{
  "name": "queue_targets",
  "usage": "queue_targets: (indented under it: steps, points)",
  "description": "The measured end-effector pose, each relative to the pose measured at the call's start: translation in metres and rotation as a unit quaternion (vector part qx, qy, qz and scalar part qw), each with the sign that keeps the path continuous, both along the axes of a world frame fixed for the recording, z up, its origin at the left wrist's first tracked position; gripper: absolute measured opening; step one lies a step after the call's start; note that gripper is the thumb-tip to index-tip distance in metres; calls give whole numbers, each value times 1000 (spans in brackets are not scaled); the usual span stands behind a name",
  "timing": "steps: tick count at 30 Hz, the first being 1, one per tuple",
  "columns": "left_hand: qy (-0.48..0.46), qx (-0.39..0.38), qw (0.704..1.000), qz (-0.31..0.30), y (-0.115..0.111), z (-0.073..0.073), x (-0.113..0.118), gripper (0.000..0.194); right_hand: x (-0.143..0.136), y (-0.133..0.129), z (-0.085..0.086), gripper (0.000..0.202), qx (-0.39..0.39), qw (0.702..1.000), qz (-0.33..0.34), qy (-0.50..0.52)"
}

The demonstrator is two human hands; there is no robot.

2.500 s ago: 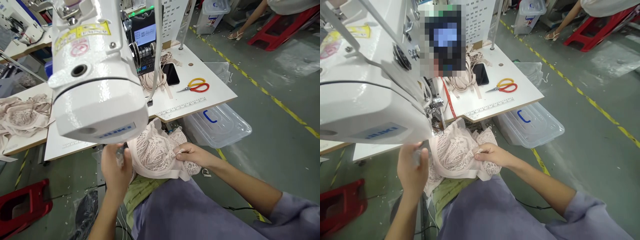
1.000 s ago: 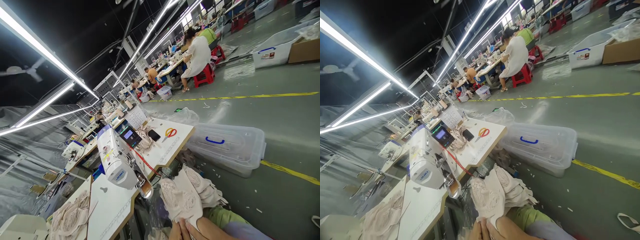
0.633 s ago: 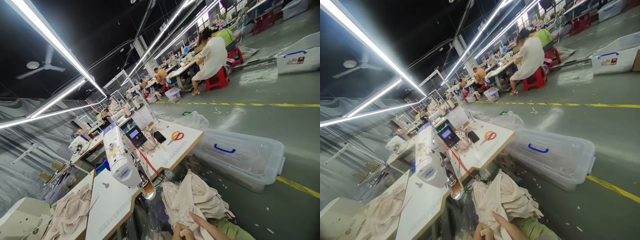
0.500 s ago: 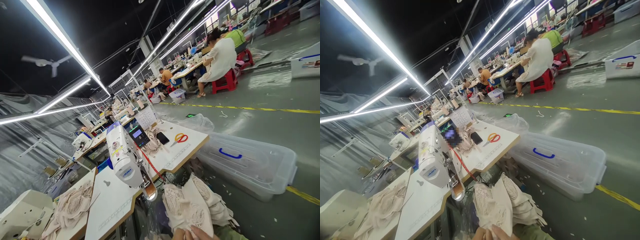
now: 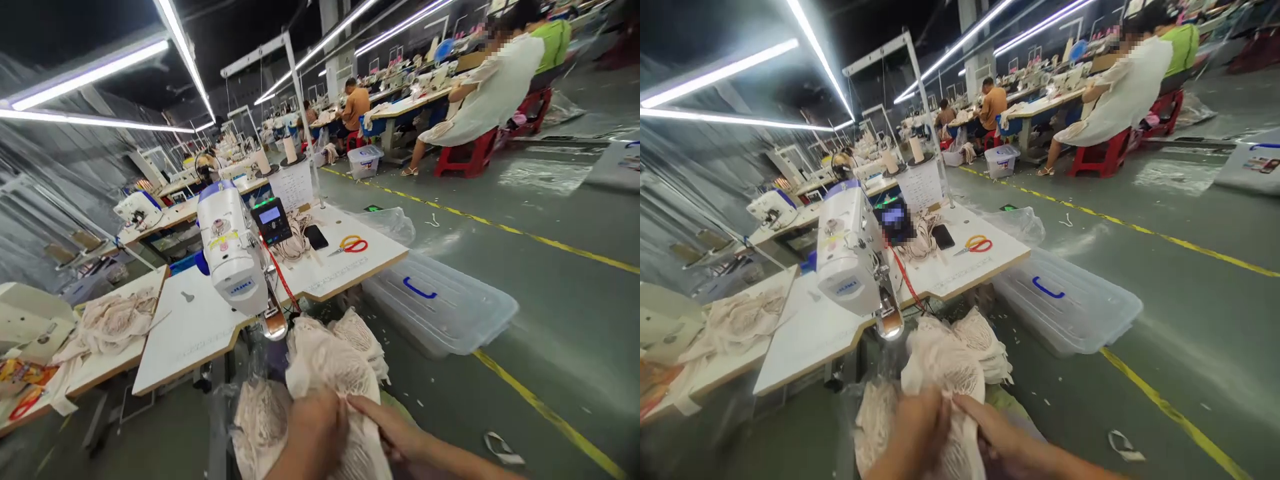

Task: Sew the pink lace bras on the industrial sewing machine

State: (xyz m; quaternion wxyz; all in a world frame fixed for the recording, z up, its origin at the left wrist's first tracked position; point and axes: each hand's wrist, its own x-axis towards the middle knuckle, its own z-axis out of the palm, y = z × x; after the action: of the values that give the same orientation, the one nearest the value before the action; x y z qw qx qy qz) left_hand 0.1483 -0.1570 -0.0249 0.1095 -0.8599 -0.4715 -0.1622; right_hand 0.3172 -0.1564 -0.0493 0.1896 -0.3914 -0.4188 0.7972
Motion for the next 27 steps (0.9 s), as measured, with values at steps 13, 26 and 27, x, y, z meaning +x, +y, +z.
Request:
queue_targets:
  steps: [13, 26, 27]
  points:
    - [-83, -396, 913, 45, 61, 68, -43, 39, -9, 125, 32, 50, 400, 872, 280, 16]
    - [-248, -433, 826, 261, 135, 64, -116, 40, -53, 207, 31, 36, 543, 821, 124, -129]
    - [-257, -436, 820, 267, 139, 62, -117, 41, -54, 212, 32, 37, 506, 839, 143, -140]
